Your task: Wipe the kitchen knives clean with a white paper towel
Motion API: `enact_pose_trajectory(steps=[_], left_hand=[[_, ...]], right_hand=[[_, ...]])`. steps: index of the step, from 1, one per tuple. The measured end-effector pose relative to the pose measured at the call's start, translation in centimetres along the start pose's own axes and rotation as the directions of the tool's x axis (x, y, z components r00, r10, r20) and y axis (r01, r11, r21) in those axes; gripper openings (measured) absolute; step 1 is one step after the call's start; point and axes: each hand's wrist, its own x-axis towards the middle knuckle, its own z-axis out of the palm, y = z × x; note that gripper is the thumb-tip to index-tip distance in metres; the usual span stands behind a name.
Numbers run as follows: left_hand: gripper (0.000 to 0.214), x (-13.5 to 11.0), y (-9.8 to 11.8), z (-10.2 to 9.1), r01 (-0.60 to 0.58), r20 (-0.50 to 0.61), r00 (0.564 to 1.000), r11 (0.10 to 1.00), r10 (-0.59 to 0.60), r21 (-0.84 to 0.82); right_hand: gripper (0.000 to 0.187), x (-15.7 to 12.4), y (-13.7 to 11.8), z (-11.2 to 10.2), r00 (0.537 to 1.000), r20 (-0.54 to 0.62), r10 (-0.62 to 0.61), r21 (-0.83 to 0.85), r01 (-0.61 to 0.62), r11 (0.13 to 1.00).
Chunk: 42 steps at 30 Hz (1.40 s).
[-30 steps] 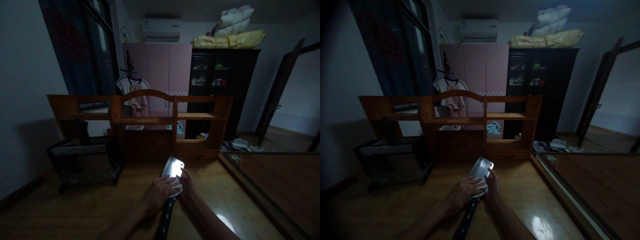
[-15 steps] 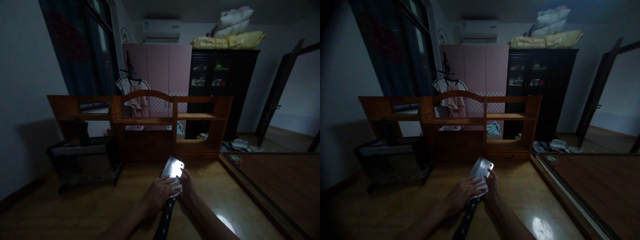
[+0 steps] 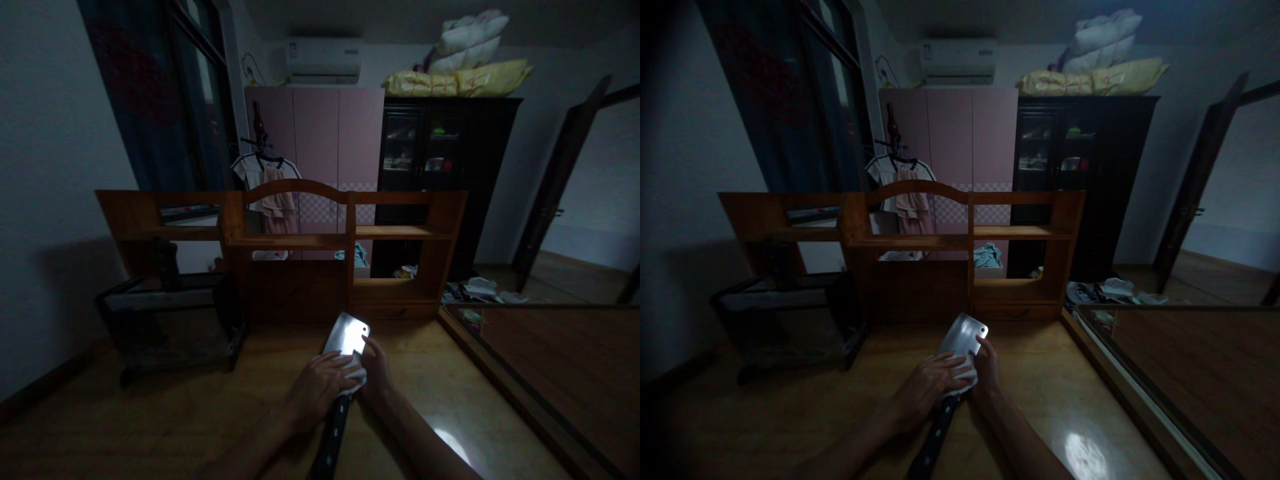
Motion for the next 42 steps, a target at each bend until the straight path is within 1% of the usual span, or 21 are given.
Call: enact_pose_trajectory(steps=[4,7,9,12,13,14,15,16,18,20,22,25,27,30,33,35,37,39,42], left_hand=[[0.048,-0.1,0.1,0.3,-0.014,0.000,1.000,0.999,0.014,0.031],[0.046,0.1,-0.2,0.2,-0.024,-0.014,1.000,0.997,0.025,0.069],[0.044,0.2,-0.7,0.2,0.035,-0.071,0.997,0.993,-0.027,0.114],[0.043,0.2,-1.7,0.5,0.202,-0.187,0.968,0.963,-0.169,0.178],[0.043,0.2,-1.9,0.7,0.240,-0.205,0.958,0.952,-0.201,0.188],[0.044,0.2,-1.9,0.7,0.251,-0.203,0.956,0.948,-0.212,0.193],[0.044,0.2,-1.8,0.7,0.234,-0.176,0.964,0.953,-0.201,0.193],[0.044,0.2,-1.6,0.6,0.192,-0.131,0.977,0.964,-0.169,0.187],[0.044,0.2,-0.9,0.3,0.074,-0.021,0.997,0.987,-0.072,0.146],[0.043,0.2,-0.3,-0.1,-0.025,0.064,0.998,0.997,0.020,0.077],[0.042,0.2,-0.2,-0.3,-0.060,0.091,0.994,0.998,0.060,0.008],[0.044,-0.1,-1.1,-0.2,-0.045,0.076,0.996,0.996,0.051,-0.079],[0.046,-0.4,-2.1,0.0,-0.020,0.047,0.999,0.992,0.026,-0.125],[0.055,-0.9,-3.3,0.0,0.036,-0.006,0.999,0.981,-0.037,-0.188],[0.063,-1.4,-3.8,-0.6,0.085,-0.100,0.989,0.969,-0.111,-0.232],[0.060,-1.6,-4.0,-1.3,0.115,-0.151,0.977,0.967,-0.151,-0.226],[0.053,-1.8,-4.0,-1.8,0.132,-0.166,0.972,0.973,-0.164,-0.190],[0.046,-1.7,-4.0,-2.0,0.114,-0.155,0.979,0.985,-0.133,-0.128],[0.040,-1.2,-3.5,-1.6,0.069,-0.124,0.990,0.997,-0.071,-0.023]], right_hand=[[0.027,0.3,0.0,-0.5,0.997,-0.032,0.065,-0.037,-0.066,0.997],[0.029,0.1,0.1,-0.2,0.997,0.015,0.075,-0.015,-0.075,0.997],[0.029,-0.1,0.2,0.3,0.998,0.049,0.044,0.035,-0.045,0.998],[0.029,-0.3,0.4,0.8,0.999,0.047,0.015,0.069,-0.018,0.997],[0.029,-0.3,0.4,0.8,0.999,0.041,0.015,0.071,-0.018,0.997],[0.028,-0.3,0.4,0.7,0.999,0.037,0.016,0.074,-0.018,0.997],[0.027,-0.3,0.4,0.6,0.999,0.034,0.013,0.079,-0.015,0.997],[0.025,-0.2,0.3,0.4,1.000,0.027,0.012,0.081,-0.014,0.997],[0.023,-0.1,0.1,0.1,1.000,-0.008,0.028,0.062,-0.027,0.998],[0.024,0.0,-0.2,-0.1,0.996,-0.051,0.079,-0.013,-0.080,0.997],[0.025,-0.1,-0.4,-0.1,0.995,-0.076,0.072,-0.068,-0.077,0.995],[0.023,-0.2,-0.3,0.2,0.995,-0.100,0.005,-0.072,-0.012,0.997],[0.024,-0.3,-0.1,0.4,0.995,-0.102,0.009,-0.050,-0.014,0.999],[0.026,-0.3,0.1,0.6,0.999,-0.037,0.033,0.010,-0.033,0.999],[0.029,-0.6,0.0,0.8,0.998,0.037,0.041,0.061,-0.044,0.997],[0.031,-0.7,-0.1,0.9,0.997,0.049,0.051,0.079,-0.055,0.995],[0.032,-0.8,-0.2,0.9,0.997,0.054,0.052,0.092,-0.057,0.994],[0.033,-0.8,-0.1,0.7,0.997,0.061,0.041,0.099,-0.047,0.994],[0.033,-0.5,0.1,0.4,0.997,0.079,0.017,0.106,-0.026,0.994]])
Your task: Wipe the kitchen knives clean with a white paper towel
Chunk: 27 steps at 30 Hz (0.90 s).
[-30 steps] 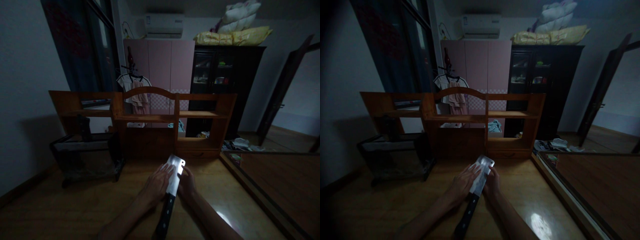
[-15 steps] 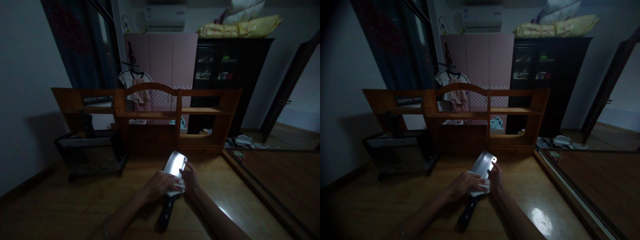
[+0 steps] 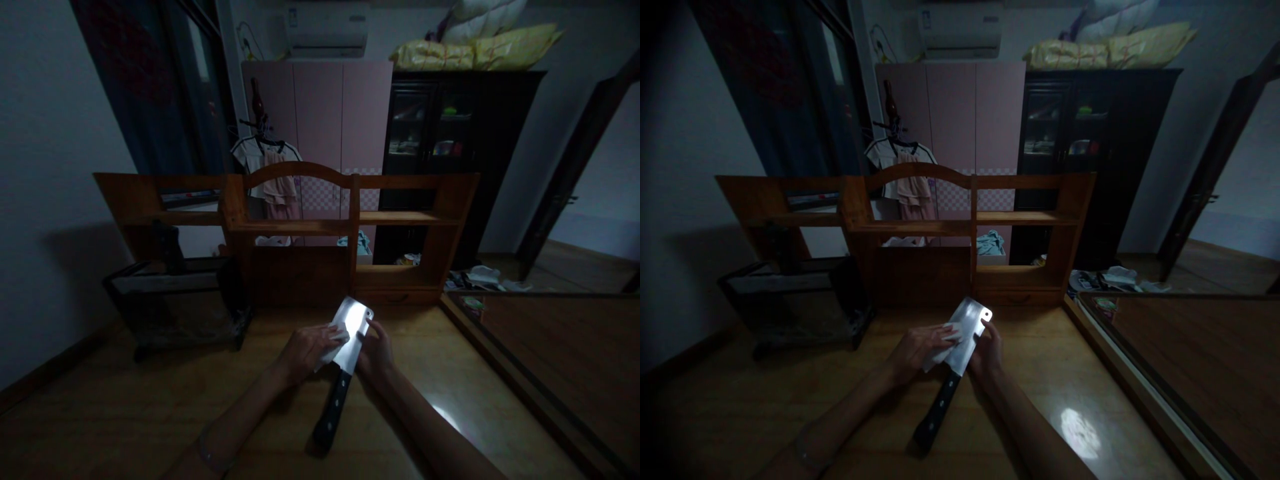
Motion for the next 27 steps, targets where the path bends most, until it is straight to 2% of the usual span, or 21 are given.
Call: enact_pose_trajectory(steps=[7,11,15,20,23,27], left_hand=[[0.044,0.6,1.5,0.9,-0.068,0.111,0.992,0.995,0.060,0.070],[0.048,0.3,0.9,0.8,-0.056,0.062,0.997,0.997,0.053,0.055],[0.043,0.4,0.4,1.0,-0.009,0.000,1.000,0.997,0.010,0.083],[0.041,0.5,0.6,1.5,0.050,-0.023,0.999,0.993,-0.047,0.106],[0.041,0.5,0.9,1.6,0.041,-0.007,0.999,0.994,-0.040,0.106],[0.041,0.4,1.1,1.6,-0.048,0.078,0.996,0.996,0.043,0.069]], right_hand=[[0.027,0.3,0.1,-0.4,0.999,0.041,0.027,0.008,-0.028,1.000],[0.030,0.6,0.2,-0.8,0.999,0.043,0.026,0.012,-0.026,1.000],[0.032,0.8,0.2,-0.9,0.999,0.052,-0.009,0.018,0.008,1.000],[0.032,0.6,0.2,-0.4,0.998,0.055,-0.006,0.016,0.005,1.000],[0.031,0.6,0.2,-0.4,0.999,0.042,-0.006,0.013,0.005,1.000],[0.028,0.6,0.0,-0.3,0.998,0.060,0.033,0.000,-0.033,0.999]])
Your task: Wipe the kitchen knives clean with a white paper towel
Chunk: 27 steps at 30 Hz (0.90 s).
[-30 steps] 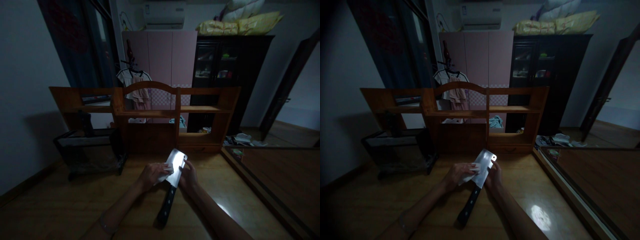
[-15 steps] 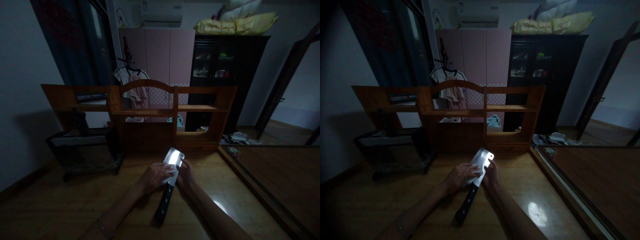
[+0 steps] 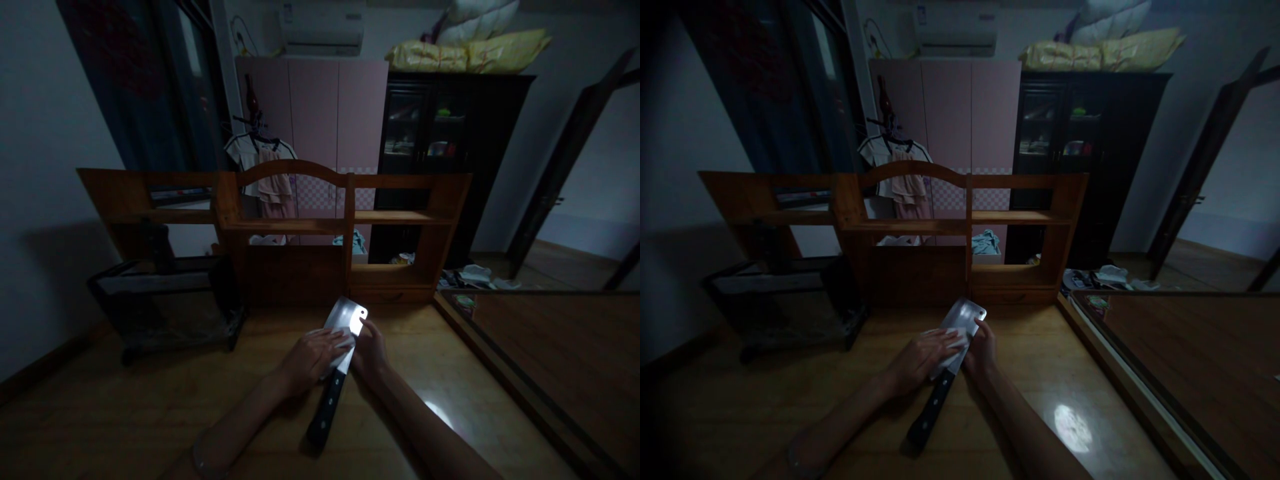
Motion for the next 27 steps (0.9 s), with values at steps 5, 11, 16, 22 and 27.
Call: enact_pose_trajectory(steps=[5,11,16,22,27], left_hand=[[0.044,0.1,-0.3,0.4,-0.009,0.003,1.000,0.994,0.010,-0.106],[0.042,0.0,-0.6,0.6,0.018,-0.016,1.000,0.983,-0.021,-0.182],[0.044,-0.1,-0.9,0.5,0.084,-0.054,0.994,0.966,-0.100,-0.246],[0.045,-0.2,-1.4,0.5,0.125,-0.103,0.981,0.940,-0.165,-0.319],[0.048,-0.2,-1.2,0.5,0.144,-0.099,0.977,0.928,-0.188,-0.343]], right_hand=[[0.026,0.0,-0.1,0.0,1.000,-0.023,0.017,-0.026,-0.018,0.999],[0.027,0.3,0.0,-0.4,1.000,-0.011,0.004,-0.058,-0.005,0.998],[0.028,0.2,0.0,-0.1,1.000,-0.013,0.006,-0.045,-0.006,0.999],[0.031,-0.2,-0.1,0.2,1.000,-0.021,-0.008,-0.050,0.007,0.999],[0.030,-0.2,0.0,0.4,1.000,-0.025,-0.010,-0.041,0.008,0.999]])
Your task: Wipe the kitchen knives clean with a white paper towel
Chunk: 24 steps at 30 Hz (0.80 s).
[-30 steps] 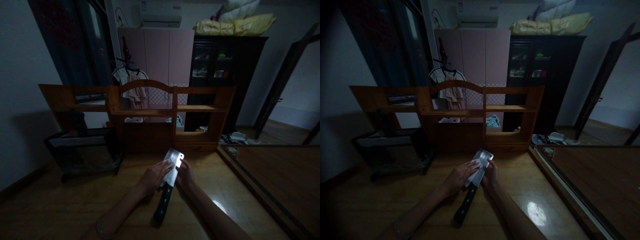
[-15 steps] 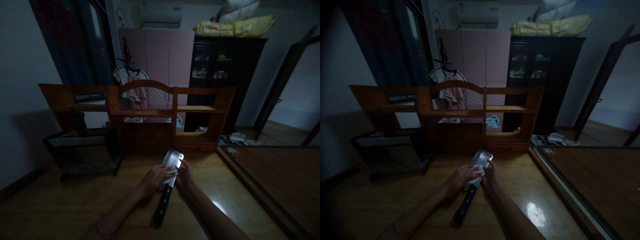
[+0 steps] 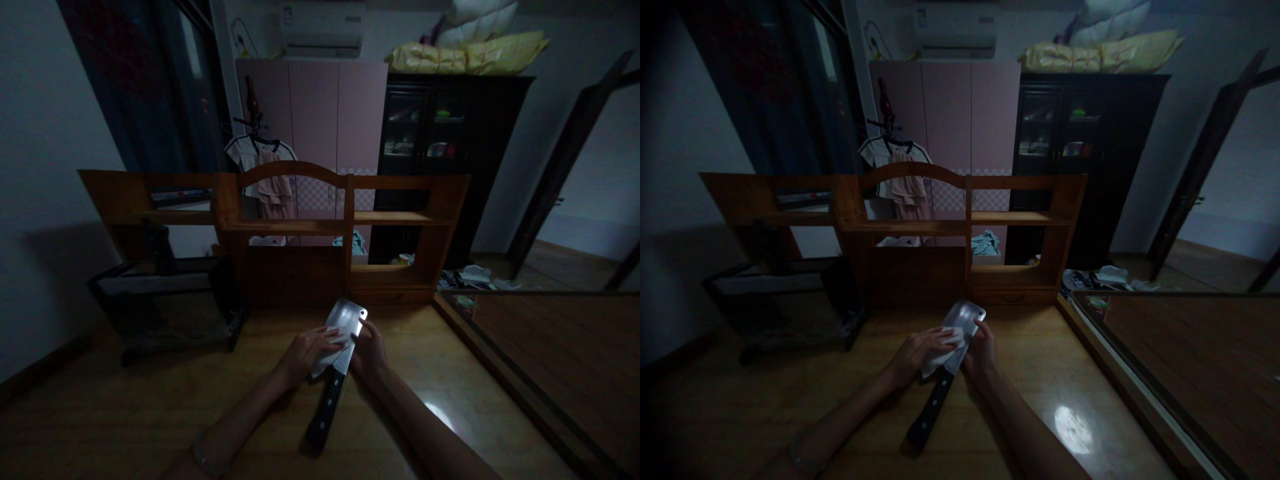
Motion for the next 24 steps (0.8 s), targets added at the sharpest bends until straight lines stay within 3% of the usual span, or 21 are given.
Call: enact_pose_trajectory(steps=[6,11,15,19,24], left_hand=[[0.049,-0.1,-0.3,-0.2,0.031,-0.042,0.999,1.000,-0.030,0.004],[0.048,-0.2,0.4,-0.4,-0.108,0.092,0.991,0.992,0.102,0.065],[0.048,-0.2,0.9,-0.3,-0.137,0.139,0.983,0.987,0.124,0.086],[0.047,-0.2,0.3,0.0,-0.111,0.068,0.992,0.989,0.105,0.097],[0.048,-0.3,-1.1,-0.1,0.022,-0.078,0.997,0.996,-0.016,0.082]], right_hand=[[0.030,-0.1,0.0,0.1,1.000,-0.005,0.000,0.005,0.000,1.000],[0.028,-0.2,-0.1,0.1,1.000,-0.002,0.019,0.017,-0.019,1.000],[0.028,-0.3,-0.1,0.2,1.000,0.004,0.016,0.021,-0.016,1.000],[0.028,-0.2,0.0,0.1,1.000,-0.017,-0.001,0.004,0.001,1.000],[0.028,0.0,0.0,-0.1,0.999,-0.022,-0.034,0.007,0.034,0.999]])
